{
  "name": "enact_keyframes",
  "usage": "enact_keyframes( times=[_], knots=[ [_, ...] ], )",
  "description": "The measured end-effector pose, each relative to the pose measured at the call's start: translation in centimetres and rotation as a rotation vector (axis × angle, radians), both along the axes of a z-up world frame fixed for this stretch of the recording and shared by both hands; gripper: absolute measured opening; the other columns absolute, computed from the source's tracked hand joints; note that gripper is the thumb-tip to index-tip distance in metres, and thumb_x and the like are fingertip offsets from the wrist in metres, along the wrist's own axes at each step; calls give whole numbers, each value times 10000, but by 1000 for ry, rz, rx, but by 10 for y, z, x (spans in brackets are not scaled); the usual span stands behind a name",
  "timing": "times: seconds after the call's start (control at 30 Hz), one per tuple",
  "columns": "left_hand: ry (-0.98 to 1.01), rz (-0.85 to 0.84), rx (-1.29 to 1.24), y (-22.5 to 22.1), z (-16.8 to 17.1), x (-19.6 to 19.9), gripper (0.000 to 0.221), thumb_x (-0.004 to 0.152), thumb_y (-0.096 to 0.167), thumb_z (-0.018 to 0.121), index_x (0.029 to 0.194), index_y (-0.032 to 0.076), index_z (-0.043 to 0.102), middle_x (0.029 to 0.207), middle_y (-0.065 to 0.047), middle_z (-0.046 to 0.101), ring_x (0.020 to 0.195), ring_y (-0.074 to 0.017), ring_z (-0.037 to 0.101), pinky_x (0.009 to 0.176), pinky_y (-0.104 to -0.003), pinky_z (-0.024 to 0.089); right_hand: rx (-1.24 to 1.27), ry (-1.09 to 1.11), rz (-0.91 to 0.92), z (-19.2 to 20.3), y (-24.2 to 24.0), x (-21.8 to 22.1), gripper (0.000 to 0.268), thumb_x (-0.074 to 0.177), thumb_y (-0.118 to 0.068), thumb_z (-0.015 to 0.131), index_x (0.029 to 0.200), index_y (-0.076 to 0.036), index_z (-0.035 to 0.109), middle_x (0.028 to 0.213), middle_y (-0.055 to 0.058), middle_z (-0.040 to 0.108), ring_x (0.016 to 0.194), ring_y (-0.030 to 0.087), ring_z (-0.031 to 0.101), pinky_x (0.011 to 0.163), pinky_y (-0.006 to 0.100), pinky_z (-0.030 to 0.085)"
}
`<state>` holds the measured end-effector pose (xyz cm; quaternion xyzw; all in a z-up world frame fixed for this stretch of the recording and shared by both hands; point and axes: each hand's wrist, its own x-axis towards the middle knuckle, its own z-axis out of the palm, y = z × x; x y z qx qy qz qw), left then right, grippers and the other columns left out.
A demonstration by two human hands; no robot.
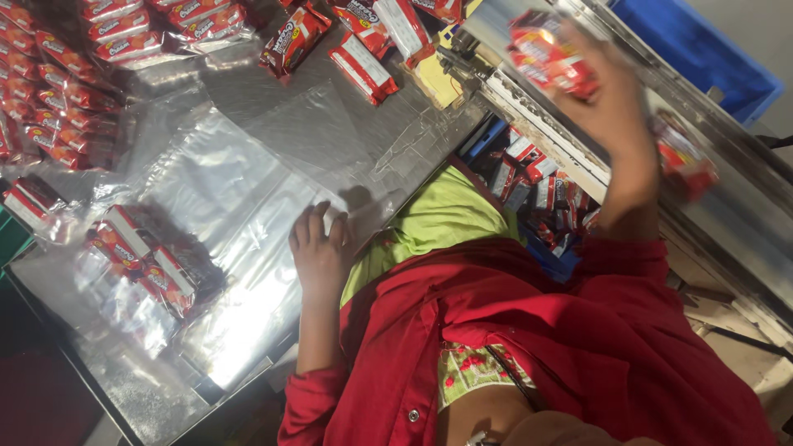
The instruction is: The person places small red snack packets into clear plastic bags on a metal table. They then move the filled bags to the side. The process is repeated continuously.
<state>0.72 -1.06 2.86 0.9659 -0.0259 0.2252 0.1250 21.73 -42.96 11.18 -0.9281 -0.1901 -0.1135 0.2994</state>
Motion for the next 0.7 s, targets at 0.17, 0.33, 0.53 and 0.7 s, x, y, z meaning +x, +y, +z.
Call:
enact_keyframes(
  times=[0.17, 0.33, 0.53, 0.7],
  knots=[
    [272, -5, -109, 4, -15, -35, 326, 895, 87, 643, 1196, 154, 749, 1081, -77, 657, 954, -298, 666, 766, -454, 541, 259, -7, 51, 9, -9, -14, 835, 966, -38, 765, 1669, -198, 345, 1503, 211, 441, 1350, 390, 613, 1095, 436, 552],
    [194, 177, -69, 27, -56, -12, 168, 924, 306, 732, 890, 150, 682, 914, -94, 657, 670, -331, 659, 567, -444, 494, -135, 50, -23, 1, 28, 0, 1174, 882, -143, 920, 1735, -158, 113, 1588, 258, 399, 1340, 430, 571, 1090, 512, 528],
    [-170, 141, -143, 34, -59, 47, 227, 852, 246, 724, 1000, 81, 676, 952, -135, 689, 832, -354, 655, 723, -469, 514, 760, 298, 475, -26, 119, -39, 1095, 978, -122, 847, 1713, -114, 35, 1683, 148, 317, 1520, 261, 416, 1284, 414, 409],
    [17, -168, -135, -27, -97, 66, 200, 776, 113, 665, 967, 63, 697, 939, -161, 709, 849, -357, 689, 730, -459, 541, 472, 138, 525, -51, 179, -96, 1170, 863, -190, 874, 1679, -30, 52, 1703, 248, 311, 1497, 317, 459, 1243, 422, 418]
  ],
)
